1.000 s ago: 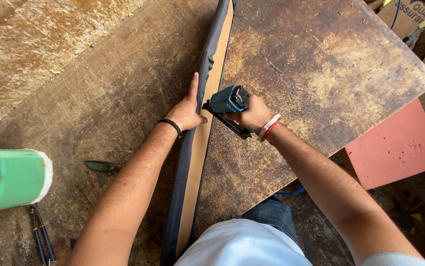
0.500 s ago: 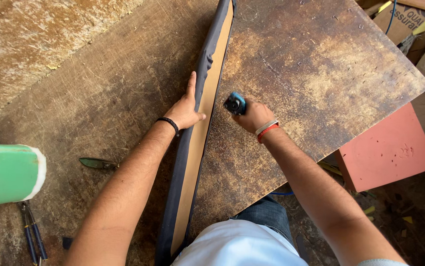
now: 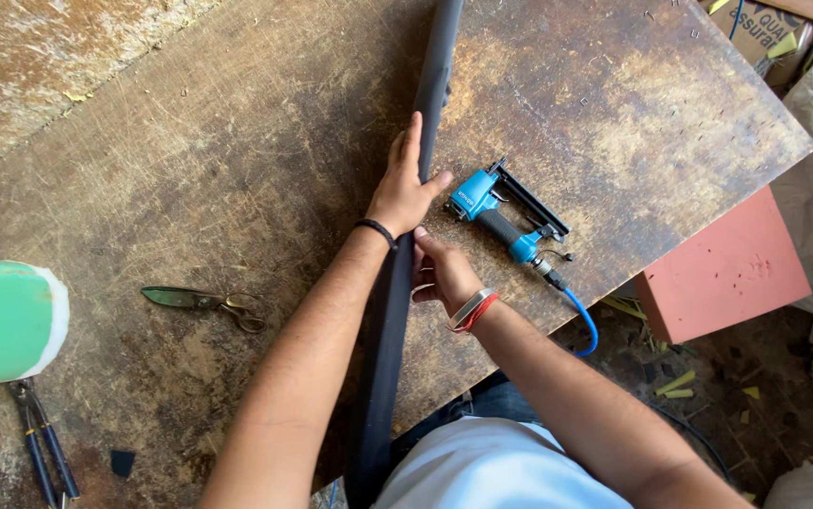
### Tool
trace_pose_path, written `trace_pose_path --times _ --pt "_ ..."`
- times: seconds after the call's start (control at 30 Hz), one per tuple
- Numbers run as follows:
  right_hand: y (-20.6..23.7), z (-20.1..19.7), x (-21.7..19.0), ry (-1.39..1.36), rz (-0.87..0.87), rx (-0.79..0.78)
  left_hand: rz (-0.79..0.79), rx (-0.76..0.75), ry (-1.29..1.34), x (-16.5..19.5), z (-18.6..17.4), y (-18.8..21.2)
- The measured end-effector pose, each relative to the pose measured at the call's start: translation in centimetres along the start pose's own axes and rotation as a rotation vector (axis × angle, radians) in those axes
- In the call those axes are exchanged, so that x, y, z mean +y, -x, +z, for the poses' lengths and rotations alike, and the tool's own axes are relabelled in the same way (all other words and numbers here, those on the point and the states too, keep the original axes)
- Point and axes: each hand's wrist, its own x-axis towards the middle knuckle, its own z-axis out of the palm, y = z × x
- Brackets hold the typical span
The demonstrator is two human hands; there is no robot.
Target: The person staples dark fabric onto a long wooden frame using a pneumatic staple gun, then moves to a workbench to staple fabric onto a smaller cardboard piece. They trim excess fabric with scissors and continue stapling to secure the edges.
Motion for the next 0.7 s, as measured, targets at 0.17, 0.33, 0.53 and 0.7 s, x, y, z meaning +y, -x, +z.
trace_pose_path --times 0.17,0.33,0.53,0.7 --pt "0.2 0.6 0.7 -0.061 0.003 0.231 0.045 0.063 -0.006 0.8 0.6 0.4" --pt "-2.0 2.0 2.6 -0.111 -0.463 0.464 -0.136 -0.03 -0.012 1.9 0.9 0.5" --pt "-5.0 1.8 4.6 -0.111 -0.694 0.489 0.043 -0.068 0.478 0.6 -1.8 12.8" --pt "-6.9 2.7 6.1 0.007 -0.734 0.524 0.004 -0.048 0.486 -2.1 -1.9 18.3"
